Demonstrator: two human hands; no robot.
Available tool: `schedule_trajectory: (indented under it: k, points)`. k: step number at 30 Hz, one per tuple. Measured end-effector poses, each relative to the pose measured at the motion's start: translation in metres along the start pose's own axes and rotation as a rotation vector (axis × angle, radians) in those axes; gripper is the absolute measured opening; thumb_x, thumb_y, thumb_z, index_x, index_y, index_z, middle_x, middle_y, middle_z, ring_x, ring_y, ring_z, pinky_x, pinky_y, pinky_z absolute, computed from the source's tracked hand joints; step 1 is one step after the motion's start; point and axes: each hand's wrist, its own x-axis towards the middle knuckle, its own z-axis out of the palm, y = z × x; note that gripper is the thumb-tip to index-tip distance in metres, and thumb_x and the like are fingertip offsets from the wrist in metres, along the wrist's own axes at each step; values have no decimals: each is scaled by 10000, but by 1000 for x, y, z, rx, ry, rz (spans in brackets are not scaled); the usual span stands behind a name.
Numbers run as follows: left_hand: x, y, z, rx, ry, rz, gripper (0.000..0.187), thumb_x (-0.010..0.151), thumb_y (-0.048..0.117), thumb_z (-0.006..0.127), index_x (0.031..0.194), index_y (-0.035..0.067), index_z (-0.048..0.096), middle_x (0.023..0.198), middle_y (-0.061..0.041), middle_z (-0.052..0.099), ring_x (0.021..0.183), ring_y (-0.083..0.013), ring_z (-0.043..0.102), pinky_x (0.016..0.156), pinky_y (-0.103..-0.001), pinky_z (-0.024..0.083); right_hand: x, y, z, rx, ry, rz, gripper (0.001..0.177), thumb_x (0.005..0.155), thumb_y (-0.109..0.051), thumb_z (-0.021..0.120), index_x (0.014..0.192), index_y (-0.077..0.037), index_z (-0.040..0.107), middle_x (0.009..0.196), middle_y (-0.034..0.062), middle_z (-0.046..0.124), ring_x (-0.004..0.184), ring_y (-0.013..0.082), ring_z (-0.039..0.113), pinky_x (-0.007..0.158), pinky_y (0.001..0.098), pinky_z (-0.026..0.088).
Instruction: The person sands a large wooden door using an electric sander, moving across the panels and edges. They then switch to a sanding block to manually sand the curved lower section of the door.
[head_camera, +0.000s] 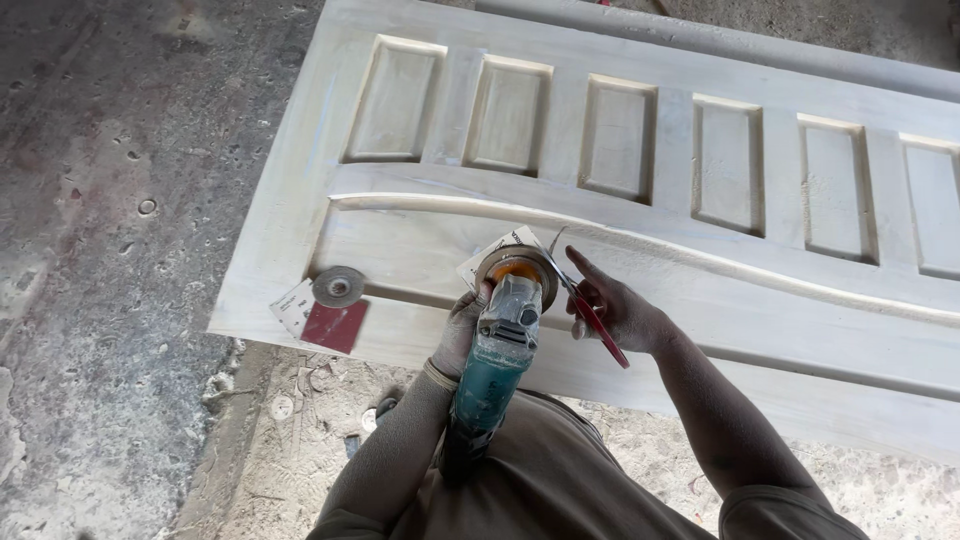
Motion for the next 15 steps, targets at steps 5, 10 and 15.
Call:
schedule_trajectory:
  k: [5, 10, 15]
  points:
    - [-18, 43, -26, 51, 16, 14, 473, 1001, 387, 700, 1243, -10, 613, 1097, -133, 714, 956, -229, 736, 796, -358, 645, 29, -31, 32, 51, 16, -145, 1260, 722, -345, 856, 1638, -192, 4, 1072, 155, 722, 1027, 257, 712, 984, 461, 584]
    - [-41, 81, -43, 33, 51, 9, 470, 947, 398, 705, 1195, 4, 638, 1059, -114, 730, 915, -219, 743, 764, -351, 647, 46, -63, 69, -3, 62, 14, 1199, 741, -392, 792, 1671, -236, 51, 1016, 128, 748, 937, 245, 753, 937, 441, 640]
    - [-65, 113, -54, 80, 22, -18, 495, 949, 413, 708, 1211, -1, 635, 1069, -109, 720, 924, -192, 733, 773, -316, 634, 60, -96, 94, -23, 57, -94, 1203, 755, -288, 860, 1636, -221, 44, 1029, 133, 736, 970, 226, 726, 927, 428, 610]
